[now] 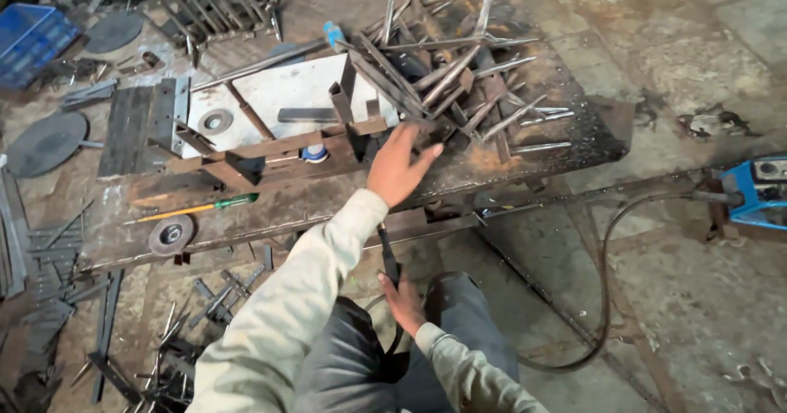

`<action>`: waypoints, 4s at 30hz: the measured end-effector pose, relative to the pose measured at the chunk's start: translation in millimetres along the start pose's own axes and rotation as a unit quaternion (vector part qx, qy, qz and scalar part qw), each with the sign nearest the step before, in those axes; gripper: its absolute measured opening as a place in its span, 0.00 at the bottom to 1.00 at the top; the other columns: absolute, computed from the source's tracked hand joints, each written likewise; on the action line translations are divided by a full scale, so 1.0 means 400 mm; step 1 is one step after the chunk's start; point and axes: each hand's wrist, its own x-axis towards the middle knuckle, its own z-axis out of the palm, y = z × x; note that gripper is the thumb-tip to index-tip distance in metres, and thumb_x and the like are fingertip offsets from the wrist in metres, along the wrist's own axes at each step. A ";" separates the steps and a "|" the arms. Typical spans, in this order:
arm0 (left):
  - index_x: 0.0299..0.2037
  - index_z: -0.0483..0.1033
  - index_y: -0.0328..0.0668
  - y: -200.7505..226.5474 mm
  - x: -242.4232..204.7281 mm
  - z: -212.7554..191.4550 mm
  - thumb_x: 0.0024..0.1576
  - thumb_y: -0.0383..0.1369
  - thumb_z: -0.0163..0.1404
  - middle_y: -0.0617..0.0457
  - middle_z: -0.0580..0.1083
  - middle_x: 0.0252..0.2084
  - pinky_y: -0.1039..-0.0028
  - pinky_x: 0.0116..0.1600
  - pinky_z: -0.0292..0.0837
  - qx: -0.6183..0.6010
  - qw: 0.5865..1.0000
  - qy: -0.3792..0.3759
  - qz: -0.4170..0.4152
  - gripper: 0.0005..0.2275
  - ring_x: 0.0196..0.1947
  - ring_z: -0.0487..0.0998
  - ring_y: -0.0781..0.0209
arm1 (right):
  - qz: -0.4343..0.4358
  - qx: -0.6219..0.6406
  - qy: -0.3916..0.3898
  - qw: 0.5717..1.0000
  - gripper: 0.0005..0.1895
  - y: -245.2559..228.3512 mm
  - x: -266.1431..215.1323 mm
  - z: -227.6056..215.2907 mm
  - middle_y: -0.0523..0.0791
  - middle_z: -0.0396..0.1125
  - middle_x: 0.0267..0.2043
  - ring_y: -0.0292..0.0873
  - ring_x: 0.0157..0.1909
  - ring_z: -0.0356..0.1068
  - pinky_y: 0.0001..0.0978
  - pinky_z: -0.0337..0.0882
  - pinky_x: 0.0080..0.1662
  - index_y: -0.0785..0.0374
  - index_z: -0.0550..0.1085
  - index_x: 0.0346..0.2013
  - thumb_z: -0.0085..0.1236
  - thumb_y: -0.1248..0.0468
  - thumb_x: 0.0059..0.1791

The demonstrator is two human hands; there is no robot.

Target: Welding small metal components onto a larger metal frame on a workshop table.

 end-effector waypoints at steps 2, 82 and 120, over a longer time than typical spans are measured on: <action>0.54 0.73 0.34 -0.012 0.087 0.039 0.60 0.46 0.54 0.37 0.74 0.52 0.57 0.52 0.73 -0.009 1.000 -0.001 0.009 0.22 0.50 0.77 0.37 | -0.020 -0.012 -0.009 1.000 0.25 0.013 0.001 0.004 0.55 0.67 0.26 0.55 0.30 0.70 0.47 0.67 0.37 0.66 0.71 0.41 0.51 0.44 0.54; 0.40 0.74 0.33 -0.654 -0.394 -0.468 0.65 0.47 0.52 0.35 0.75 0.36 0.56 0.42 0.68 0.153 0.944 0.190 -0.223 0.20 0.38 0.75 0.33 | -0.063 -0.007 0.058 0.996 0.33 0.076 0.018 0.001 0.57 0.75 0.48 0.56 0.48 0.74 0.43 0.70 0.51 0.69 0.67 0.59 0.53 0.45 0.50; 0.44 0.73 0.30 -0.591 -0.390 -0.481 0.70 0.46 0.45 0.34 0.76 0.37 0.56 0.43 0.70 0.084 0.958 0.224 -0.160 0.20 0.38 0.76 0.33 | -0.029 0.050 0.031 0.998 0.26 0.044 0.003 0.001 0.41 0.70 0.31 0.38 0.25 0.69 0.34 0.71 0.30 0.65 0.66 0.55 0.55 0.49 0.51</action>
